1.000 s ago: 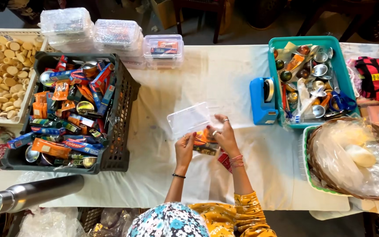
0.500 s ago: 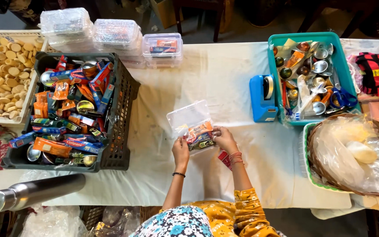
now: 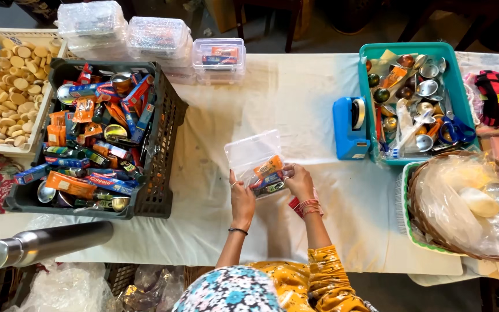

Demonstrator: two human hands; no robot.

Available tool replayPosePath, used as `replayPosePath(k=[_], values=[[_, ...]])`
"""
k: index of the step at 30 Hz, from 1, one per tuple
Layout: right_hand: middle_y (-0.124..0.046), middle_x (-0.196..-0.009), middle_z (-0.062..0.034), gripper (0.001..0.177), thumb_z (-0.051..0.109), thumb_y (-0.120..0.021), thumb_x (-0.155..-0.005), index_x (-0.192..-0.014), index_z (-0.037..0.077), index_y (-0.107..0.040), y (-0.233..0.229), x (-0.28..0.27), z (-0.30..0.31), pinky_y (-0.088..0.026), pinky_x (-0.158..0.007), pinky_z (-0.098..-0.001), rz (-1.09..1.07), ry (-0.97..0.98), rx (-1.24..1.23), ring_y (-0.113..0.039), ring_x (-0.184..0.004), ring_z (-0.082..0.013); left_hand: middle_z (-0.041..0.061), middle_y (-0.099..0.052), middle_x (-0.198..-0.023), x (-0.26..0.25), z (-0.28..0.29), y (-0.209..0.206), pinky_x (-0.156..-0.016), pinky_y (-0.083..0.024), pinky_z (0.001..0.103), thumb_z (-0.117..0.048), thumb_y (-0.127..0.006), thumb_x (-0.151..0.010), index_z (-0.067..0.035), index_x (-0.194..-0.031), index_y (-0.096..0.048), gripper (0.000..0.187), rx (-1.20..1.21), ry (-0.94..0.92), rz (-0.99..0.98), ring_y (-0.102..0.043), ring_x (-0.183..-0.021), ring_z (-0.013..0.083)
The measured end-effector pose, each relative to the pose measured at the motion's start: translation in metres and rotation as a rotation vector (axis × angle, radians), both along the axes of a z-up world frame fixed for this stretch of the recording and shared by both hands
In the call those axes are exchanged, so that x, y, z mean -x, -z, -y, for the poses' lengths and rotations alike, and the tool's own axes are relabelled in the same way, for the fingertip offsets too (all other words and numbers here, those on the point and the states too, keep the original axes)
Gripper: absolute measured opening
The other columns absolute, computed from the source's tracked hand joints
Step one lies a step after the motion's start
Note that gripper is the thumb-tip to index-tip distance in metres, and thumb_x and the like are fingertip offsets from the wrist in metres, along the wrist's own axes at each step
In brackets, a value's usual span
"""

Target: The person selects various toiletries and hygiene products from a large bin and packs them into a plastic bag, then places the bag into a small clear plastic box.

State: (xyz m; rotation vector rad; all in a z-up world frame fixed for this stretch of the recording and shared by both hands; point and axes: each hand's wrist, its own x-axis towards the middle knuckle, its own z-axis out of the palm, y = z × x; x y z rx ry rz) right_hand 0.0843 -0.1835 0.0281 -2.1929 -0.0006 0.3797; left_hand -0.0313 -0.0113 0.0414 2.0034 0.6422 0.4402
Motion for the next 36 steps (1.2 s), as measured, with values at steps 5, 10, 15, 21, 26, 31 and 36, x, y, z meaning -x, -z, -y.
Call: replayPosePath(k=[5,10,15,21,26,31,36], values=[[-0.077,-0.094,-0.0105,0.034,0.018,-0.079,-0.079,-0.111,0.012,-0.073,-0.006,0.006,-0.007,-0.058,-0.079,-0.0416,0.090,-0.097,0.199,-0.074,-0.090,-0.0285,0.025,-0.057,-0.125,0.001,0.000,-0.013,-0.096,-0.051,0.046,0.000,-0.064,-0.089,0.004,-0.155,-0.024,0.077,-0.100,0.050,-0.127,-0.060,-0.112,0.0380],[-0.062,-0.114,-0.0162,0.056,0.008,-0.082,-0.070,-0.122,0.009,-0.059,-0.038,0.021,-0.026,-0.055,-0.083,-0.0446,0.348,-0.056,0.374,-0.063,-0.109,-0.0371,0.025,-0.053,-0.135,-0.009,0.007,-0.048,-0.105,-0.042,0.051,-0.001,-0.072,-0.080,0.003,-0.148,-0.034,0.078,-0.463,0.070,-0.058,-0.053,-0.123,0.0411],[-0.058,-0.132,-0.0078,0.070,0.001,-0.072,-0.073,-0.140,0.015,-0.056,-0.026,0.015,-0.028,-0.048,-0.097,-0.0496,0.492,-0.299,0.252,-0.055,-0.120,-0.0342,0.019,-0.050,-0.147,-0.028,0.008,-0.023,-0.109,-0.045,0.045,-0.002,-0.076,-0.078,-0.006,-0.142,-0.049,0.070,-0.496,0.343,-0.079,-0.050,-0.130,0.0386],[-0.053,-0.142,-0.0039,0.073,0.026,-0.073,-0.071,-0.141,0.019,-0.055,0.010,0.030,-0.031,-0.024,-0.112,-0.0587,0.484,-0.308,0.479,-0.045,-0.128,-0.0334,0.016,-0.049,-0.145,-0.029,0.001,0.030,-0.108,-0.043,0.048,-0.014,-0.075,-0.081,-0.006,-0.146,-0.047,0.071,-0.476,0.451,-0.145,-0.049,-0.130,0.0383],[-0.051,-0.142,-0.0033,0.068,0.033,-0.072,-0.078,-0.142,0.019,-0.054,0.012,0.036,-0.036,-0.013,-0.118,-0.0660,0.467,-0.303,0.576,-0.046,-0.127,-0.0335,0.016,-0.047,-0.150,-0.020,0.005,0.057,-0.109,-0.038,0.054,-0.026,-0.069,-0.086,-0.009,-0.151,-0.044,0.072,-0.661,0.422,-0.115,-0.047,-0.130,0.0380],[-0.053,-0.141,-0.0047,0.069,0.030,-0.073,-0.076,-0.141,0.017,-0.055,0.005,0.035,-0.034,-0.009,-0.117,-0.0687,0.465,-0.275,0.501,-0.043,-0.129,-0.0317,0.016,-0.045,-0.152,-0.023,0.002,0.059,-0.111,-0.034,0.056,-0.029,-0.067,-0.089,-0.010,-0.153,-0.043,0.071,-0.728,0.422,-0.112,-0.045,-0.132,0.0366],[-0.075,-0.117,-0.0098,0.035,0.010,-0.068,-0.089,-0.123,0.015,-0.072,0.051,0.030,-0.010,-0.054,-0.103,-0.0428,0.462,0.056,-0.227,-0.069,-0.114,-0.0283,0.007,-0.047,-0.147,-0.025,-0.012,0.030,-0.122,-0.023,0.060,-0.032,-0.068,-0.092,-0.015,-0.143,-0.050,0.057,-0.839,0.451,-0.045,-0.043,-0.139,0.0287]])
